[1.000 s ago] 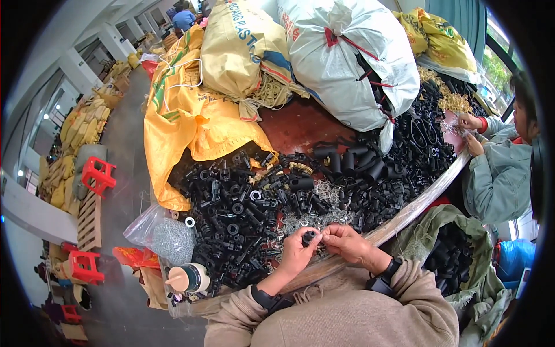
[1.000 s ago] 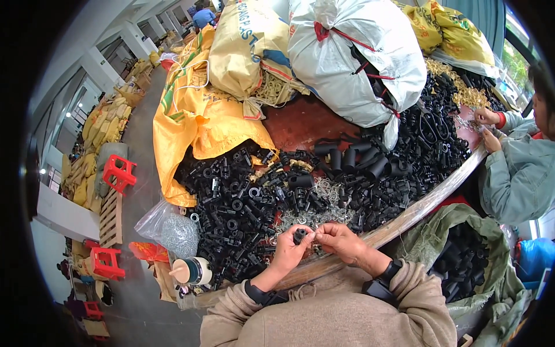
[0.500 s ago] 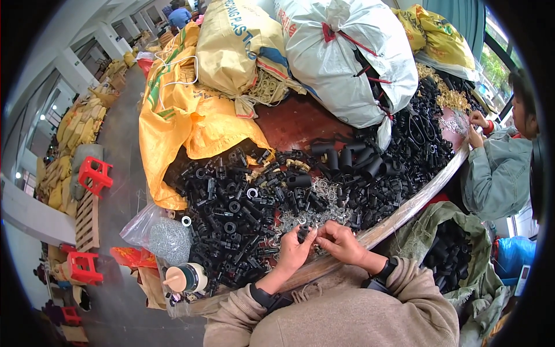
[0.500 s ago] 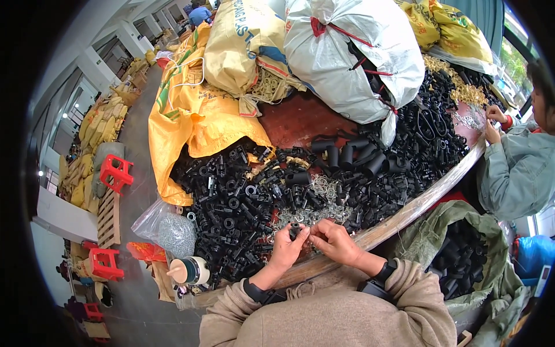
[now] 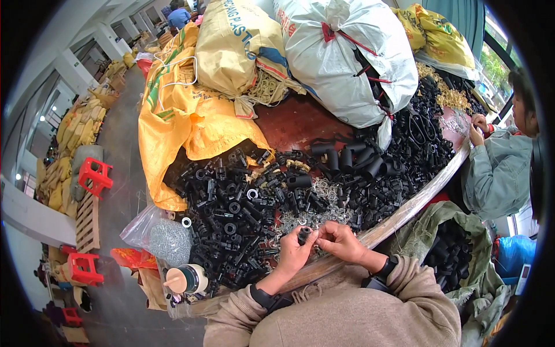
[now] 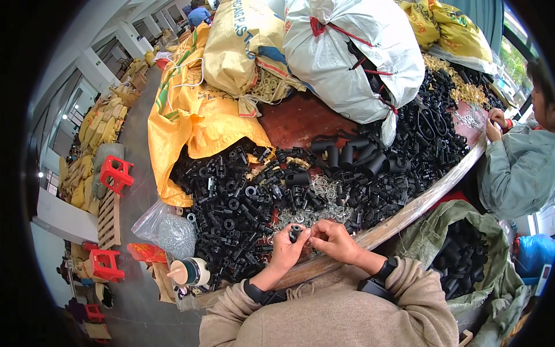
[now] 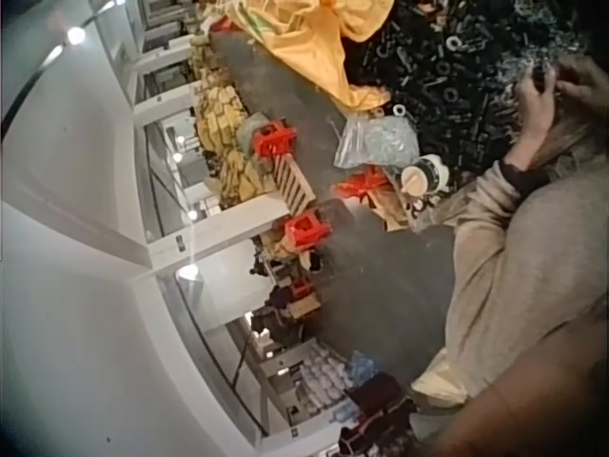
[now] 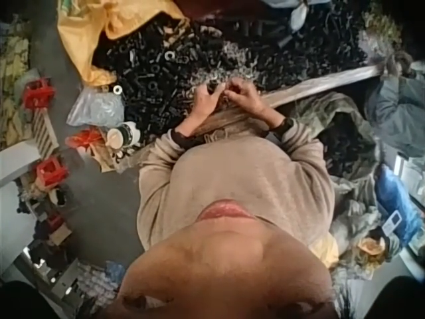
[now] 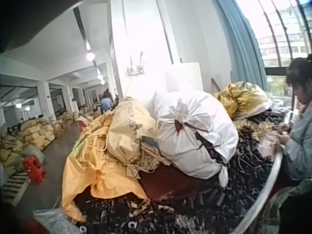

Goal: The person picks up a black plastic component and a small beige part, fits the beige part into the component, and then slides a larger black plastic sleeve over the assembly. This process is repeated with several sets of components at the workstation.

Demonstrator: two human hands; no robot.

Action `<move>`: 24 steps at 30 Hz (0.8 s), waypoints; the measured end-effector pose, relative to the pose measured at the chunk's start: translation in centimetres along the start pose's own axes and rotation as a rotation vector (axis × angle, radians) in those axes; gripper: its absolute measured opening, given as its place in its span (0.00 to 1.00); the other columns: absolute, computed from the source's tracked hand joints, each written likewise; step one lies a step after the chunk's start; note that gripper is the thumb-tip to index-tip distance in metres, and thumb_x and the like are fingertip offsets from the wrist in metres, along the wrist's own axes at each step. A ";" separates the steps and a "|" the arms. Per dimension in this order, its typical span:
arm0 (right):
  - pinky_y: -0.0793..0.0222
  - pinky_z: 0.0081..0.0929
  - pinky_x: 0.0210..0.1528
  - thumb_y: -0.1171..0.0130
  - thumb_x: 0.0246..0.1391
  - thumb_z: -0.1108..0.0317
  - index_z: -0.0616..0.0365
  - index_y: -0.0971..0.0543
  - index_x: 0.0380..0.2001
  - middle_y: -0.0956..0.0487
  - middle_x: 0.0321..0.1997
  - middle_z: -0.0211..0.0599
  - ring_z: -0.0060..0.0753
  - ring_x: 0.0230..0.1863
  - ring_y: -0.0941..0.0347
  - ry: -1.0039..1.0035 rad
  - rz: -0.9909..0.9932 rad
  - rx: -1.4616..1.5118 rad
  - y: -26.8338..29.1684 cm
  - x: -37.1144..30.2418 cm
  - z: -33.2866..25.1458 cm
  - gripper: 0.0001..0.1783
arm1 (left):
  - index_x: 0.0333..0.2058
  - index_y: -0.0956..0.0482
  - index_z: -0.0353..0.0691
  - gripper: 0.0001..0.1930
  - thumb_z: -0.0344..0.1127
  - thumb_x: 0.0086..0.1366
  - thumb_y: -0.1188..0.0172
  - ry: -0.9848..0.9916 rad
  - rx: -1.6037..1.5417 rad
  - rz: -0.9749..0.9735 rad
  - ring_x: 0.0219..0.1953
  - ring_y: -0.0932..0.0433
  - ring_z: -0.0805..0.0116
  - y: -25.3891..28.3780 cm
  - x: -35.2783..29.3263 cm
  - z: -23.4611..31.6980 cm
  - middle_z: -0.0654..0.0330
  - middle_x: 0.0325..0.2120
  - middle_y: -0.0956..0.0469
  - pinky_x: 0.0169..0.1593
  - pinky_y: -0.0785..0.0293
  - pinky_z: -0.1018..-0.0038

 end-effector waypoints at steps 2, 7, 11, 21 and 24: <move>0.44 0.11 0.21 0.49 0.49 0.69 0.60 0.30 0.24 0.35 0.20 0.21 0.11 0.20 0.42 -0.131 -0.039 0.332 -0.5 -0.1 1.2 0.06 | 0.24 0.28 0.34 0.09 0.35 0.53 0.44 -0.001 -0.022 -0.002 0.19 0.33 0.80 -0.1 0.1 0.0 0.64 0.15 0.29 0.24 0.35 0.82; 0.51 0.11 0.18 0.49 0.49 0.67 0.59 0.30 0.24 0.37 0.18 0.20 0.11 0.17 0.47 -0.352 -0.169 0.687 -1.0 -0.5 1.7 0.07 | 0.24 0.29 0.35 0.09 0.35 0.54 0.44 0.083 -0.064 -0.045 0.18 0.34 0.81 0.0 -0.1 -1.2 0.66 0.14 0.30 0.23 0.36 0.82; 0.58 0.11 0.16 0.50 0.50 0.66 0.58 0.30 0.25 0.38 0.16 0.18 0.11 0.16 0.51 -0.398 -0.145 0.863 -1.8 -0.7 2.3 0.07 | 0.23 0.29 0.35 0.10 0.36 0.54 0.44 0.084 -0.089 -0.070 0.17 0.36 0.82 -0.2 -0.1 -1.2 0.67 0.13 0.32 0.21 0.38 0.83; 0.47 0.15 0.20 0.51 0.50 0.68 0.60 0.29 0.24 0.35 0.18 0.22 0.16 0.18 0.43 -0.273 -0.090 0.535 -0.9 -0.1 1.2 0.07 | 0.22 0.30 0.37 0.09 0.35 0.55 0.45 0.166 -0.142 -0.068 0.16 0.36 0.84 -0.4 -0.1 -2.1 0.69 0.13 0.32 0.20 0.39 0.86; 0.43 0.19 0.22 0.50 0.49 0.69 0.61 0.29 0.23 0.32 0.18 0.28 0.22 0.20 0.38 -0.084 -0.010 0.167 0.0 0.5 -0.2 0.07 | 0.22 0.30 0.37 0.09 0.35 0.55 0.45 0.174 -0.149 -0.055 0.16 0.36 0.84 -0.4 -0.1 -2.3 0.69 0.13 0.32 0.20 0.39 0.86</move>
Point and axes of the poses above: each hand's wrist, its own x-axis towards the middle knuckle, its own y-axis out of the back of the hand, z = x × y, the point moved 6 cm from there along x, towards the middle knuckle
